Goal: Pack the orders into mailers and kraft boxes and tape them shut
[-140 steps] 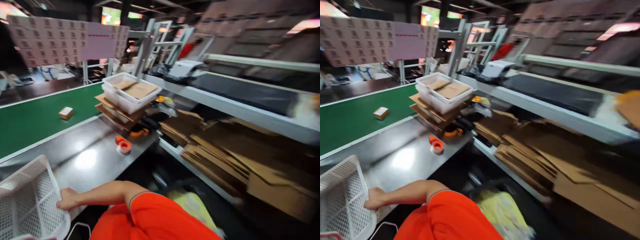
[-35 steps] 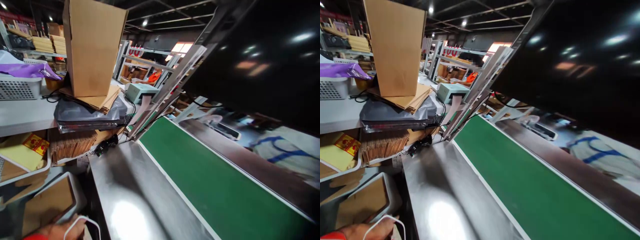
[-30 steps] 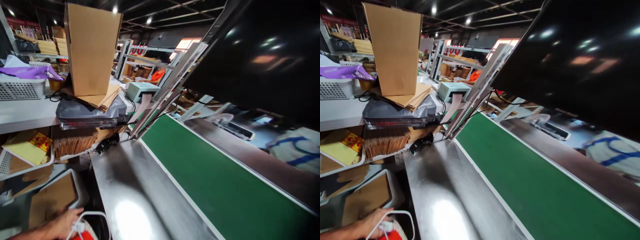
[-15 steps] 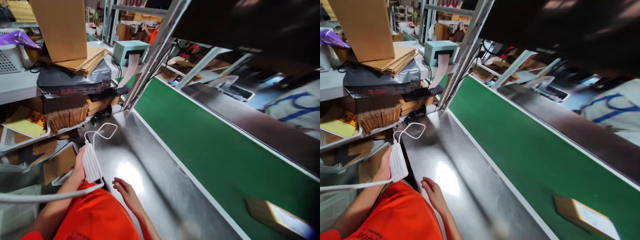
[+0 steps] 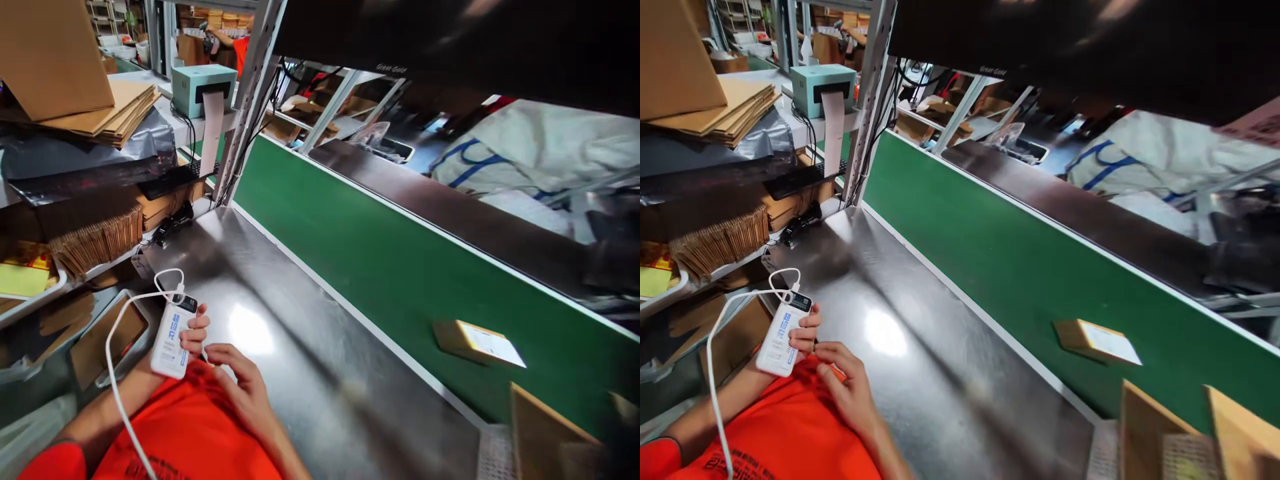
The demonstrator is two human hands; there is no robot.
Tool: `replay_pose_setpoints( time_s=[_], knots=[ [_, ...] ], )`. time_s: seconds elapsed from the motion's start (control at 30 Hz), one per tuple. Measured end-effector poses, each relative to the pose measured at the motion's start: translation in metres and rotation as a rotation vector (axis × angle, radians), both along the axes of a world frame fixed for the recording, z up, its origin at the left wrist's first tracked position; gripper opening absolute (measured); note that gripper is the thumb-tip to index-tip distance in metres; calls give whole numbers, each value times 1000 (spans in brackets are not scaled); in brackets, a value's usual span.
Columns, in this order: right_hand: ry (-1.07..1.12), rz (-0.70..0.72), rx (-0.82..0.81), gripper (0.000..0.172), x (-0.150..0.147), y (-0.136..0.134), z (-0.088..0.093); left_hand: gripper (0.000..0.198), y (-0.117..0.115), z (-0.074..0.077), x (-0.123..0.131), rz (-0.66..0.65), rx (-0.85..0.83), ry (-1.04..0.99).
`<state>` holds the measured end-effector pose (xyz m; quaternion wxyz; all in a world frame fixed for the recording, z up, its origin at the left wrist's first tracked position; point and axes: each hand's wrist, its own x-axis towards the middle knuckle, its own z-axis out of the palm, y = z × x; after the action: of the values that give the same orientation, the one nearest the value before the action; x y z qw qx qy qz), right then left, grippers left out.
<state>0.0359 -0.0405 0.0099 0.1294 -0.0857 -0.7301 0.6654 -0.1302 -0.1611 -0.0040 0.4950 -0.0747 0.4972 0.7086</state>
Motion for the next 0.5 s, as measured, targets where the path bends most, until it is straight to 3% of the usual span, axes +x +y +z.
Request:
replay_pose_setpoints(
  time_s=[0.13,0.4,0.5],
  knots=[
    [-88,-57,3,35,3,-1,-10,60,-2,0,-2,-103,113,-119],
    [-125,-8,-49,40,-1,-3,-5,71,0,-19,1,-234,90,-248],
    [-130,-3,-52,41,-2,-3,-5,71,-1,-20,3,-258,91,-210]
  ],
)
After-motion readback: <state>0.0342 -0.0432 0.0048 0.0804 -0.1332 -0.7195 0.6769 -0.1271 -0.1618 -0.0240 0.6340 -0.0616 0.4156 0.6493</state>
